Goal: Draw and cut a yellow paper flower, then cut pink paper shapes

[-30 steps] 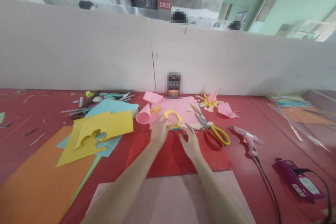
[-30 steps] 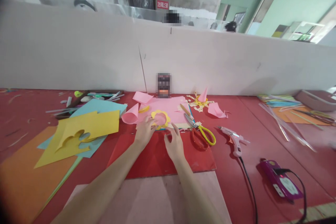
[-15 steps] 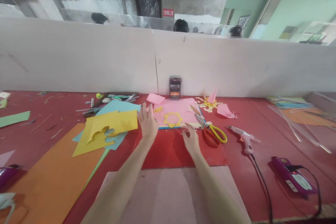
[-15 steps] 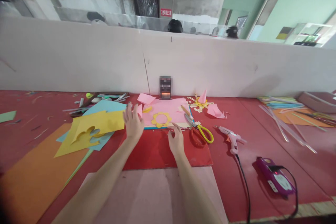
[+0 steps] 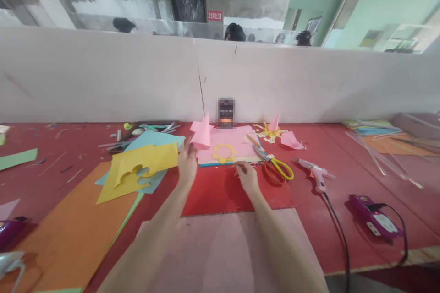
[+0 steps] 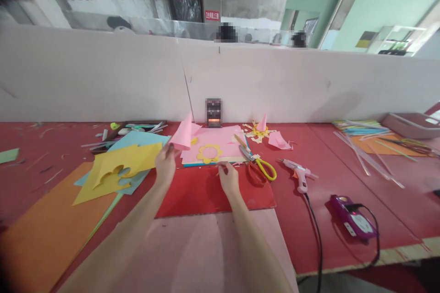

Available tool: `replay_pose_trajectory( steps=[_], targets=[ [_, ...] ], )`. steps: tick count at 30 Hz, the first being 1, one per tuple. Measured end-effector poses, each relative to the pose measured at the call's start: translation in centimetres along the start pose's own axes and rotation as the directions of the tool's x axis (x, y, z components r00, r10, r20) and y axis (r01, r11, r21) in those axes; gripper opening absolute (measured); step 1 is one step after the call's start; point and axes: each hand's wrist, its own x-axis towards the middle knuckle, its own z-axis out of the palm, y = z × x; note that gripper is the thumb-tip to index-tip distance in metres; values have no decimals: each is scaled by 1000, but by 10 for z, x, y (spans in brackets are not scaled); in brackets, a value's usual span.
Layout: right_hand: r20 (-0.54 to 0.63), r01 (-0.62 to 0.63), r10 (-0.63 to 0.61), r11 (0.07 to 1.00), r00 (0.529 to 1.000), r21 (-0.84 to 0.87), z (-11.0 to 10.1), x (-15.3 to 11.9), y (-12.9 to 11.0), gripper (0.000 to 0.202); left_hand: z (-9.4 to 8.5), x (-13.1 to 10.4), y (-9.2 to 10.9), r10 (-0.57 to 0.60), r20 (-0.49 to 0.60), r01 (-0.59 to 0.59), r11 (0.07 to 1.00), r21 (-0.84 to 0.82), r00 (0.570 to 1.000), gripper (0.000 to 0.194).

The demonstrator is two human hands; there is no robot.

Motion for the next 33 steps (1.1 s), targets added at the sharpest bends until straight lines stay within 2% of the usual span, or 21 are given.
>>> replay_pose_trajectory(
  steps=[2, 4, 6, 8, 11, 12, 14, 16, 17, 18, 19, 21, 22, 24, 26, 28, 30, 32, 33],
  targets=[
    [27, -21, 20, 999, 999, 42, -2, 0, -4, 33, 12, -19, 5, -4, 49, 8, 997, -76, 999, 39],
    [68, -48, 41, 993, 997, 109, -5, 0, -9, 41, 23, -36, 4, -39, 166, 73, 977, -202, 985, 39],
    [140, -104, 71, 964, 988, 246, -9, -1, -15, 44, 29, -48, 0, -31, 263, 92, 970, -226, 964, 39],
    [191, -163, 106, 937, 976, 311, -11, -1, -19, 45, 32, -53, -4, 50, 359, 53, 962, -269, 932, 40],
    [192, -213, 158, 926, 969, 312, -12, 2, -21, 39, 34, -54, -8, 152, 482, -2, 955, -298, 863, 40],
    [178, -217, 167, 924, 970, 314, -11, 3, -21, 37, 35, -53, -9, 155, 495, -4, 956, -292, 855, 40],
    [135, -209, 173, 920, 976, 331, -11, 5, -21, 36, 37, -53, -10, 101, 454, 35, 959, -281, 885, 44],
    [70, -192, 179, 916, 981, 354, -11, 6, -20, 35, 37, -52, -11, -35, 385, 162, 939, -303, 922, 43],
    [41, -183, 180, 916, 983, 357, -11, 6, -20, 36, 37, -52, -11, -121, 382, 260, 906, -334, 916, 38],
    [22, -178, 182, 918, 983, 355, -11, 6, -21, 38, 36, -52, -11, -196, 416, 364, 853, -375, 888, 33],
    [18, -179, 184, 920, 983, 348, -11, 6, -21, 40, 35, -52, -11, -240, 487, 463, 785, -412, 840, 32],
    [42, -172, 168, 926, 985, 336, -10, 5, -23, 43, 33, -53, -8, -232, 656, 618, 646, -447, 718, 39],
    [59, -158, 147, 928, 987, 336, -9, 4, -24, 43, 32, -54, -7, -207, 716, 665, 599, -446, 666, 41],
    [91, -123, 98, 935, 991, 333, -7, 2, -26, 39, 31, -55, -5, -195, 767, 712, 558, -426, 612, 37],
    [116, -100, 70, 956, 991, 276, -8, 1, -28, 32, 31, -56, -3, -214, 772, 734, 533, -421, 599, 32],
    [77, -64, 55, 991, 996, 115, -15, 0, -30, 26, 31, -56, -2, -232, 771, 758, 483, -438, 593, 30],
    [-100, 34, -49, 988, 994, -151, -28, 0, -29, 25, 31, -54, -1, -264, 757, 780, 411, -473, 598, 29],
    [-252, 75, -204, 894, 946, -442, -45, 0, -25, 26, 30, -52, 0, -295, 737, 785, 363, -501, 608, 27],
    [-307, 47, -261, 826, 915, -561, -53, 1, -22, 28, 30, -52, 0, -298, 735, 785, 359, -506, 610, 27]
  ],
)
